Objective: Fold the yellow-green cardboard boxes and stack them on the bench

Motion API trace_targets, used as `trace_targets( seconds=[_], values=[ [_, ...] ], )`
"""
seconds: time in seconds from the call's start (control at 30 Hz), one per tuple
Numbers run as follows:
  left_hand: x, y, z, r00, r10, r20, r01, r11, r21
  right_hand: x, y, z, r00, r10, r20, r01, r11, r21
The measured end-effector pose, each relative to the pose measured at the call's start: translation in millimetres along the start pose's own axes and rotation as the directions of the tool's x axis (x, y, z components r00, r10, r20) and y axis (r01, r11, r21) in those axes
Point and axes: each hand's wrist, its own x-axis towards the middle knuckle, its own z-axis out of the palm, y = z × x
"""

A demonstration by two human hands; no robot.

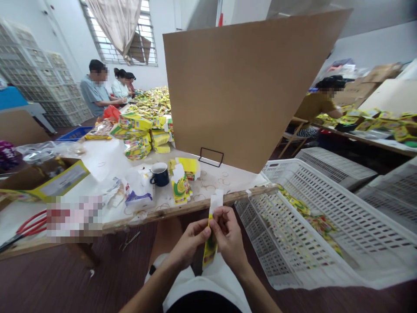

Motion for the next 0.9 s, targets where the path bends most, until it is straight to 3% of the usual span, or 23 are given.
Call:
trace_targets(
  seconds=[0.13,0.33,0.47,0.57,0.77,0.9],
  values=[
    [0,1,5.3,0.999,0.043,-0.026,-0.043,0.999,0.003,-1,-1,0,1.000,-0.018,0.002,0.018,1.000,-0.023],
    [-1,3,18.0,0.988,0.009,-0.153,-0.038,0.981,-0.190,-2,-5,-4,0.993,-0.120,0.010,0.120,0.976,-0.183],
    [-2,11,15.6,0.959,-0.011,-0.283,-0.057,0.972,-0.230,4,-8,-14,0.962,-0.206,0.181,0.260,0.894,-0.365],
    [-3,14,12.2,0.948,-0.045,-0.314,-0.031,0.972,-0.232,7,-10,-18,0.956,-0.152,0.250,0.249,0.870,-0.425],
    [-4,5,7.3,0.941,-0.179,-0.288,0.132,0.976,-0.176,6,-6,-13,0.983,-0.126,0.137,0.168,0.918,-0.359],
    [-4,-1,2.6,0.921,-0.216,-0.325,0.166,0.971,-0.174,5,-6,-15,0.983,-0.101,0.153,0.149,0.925,-0.350]
  ],
)
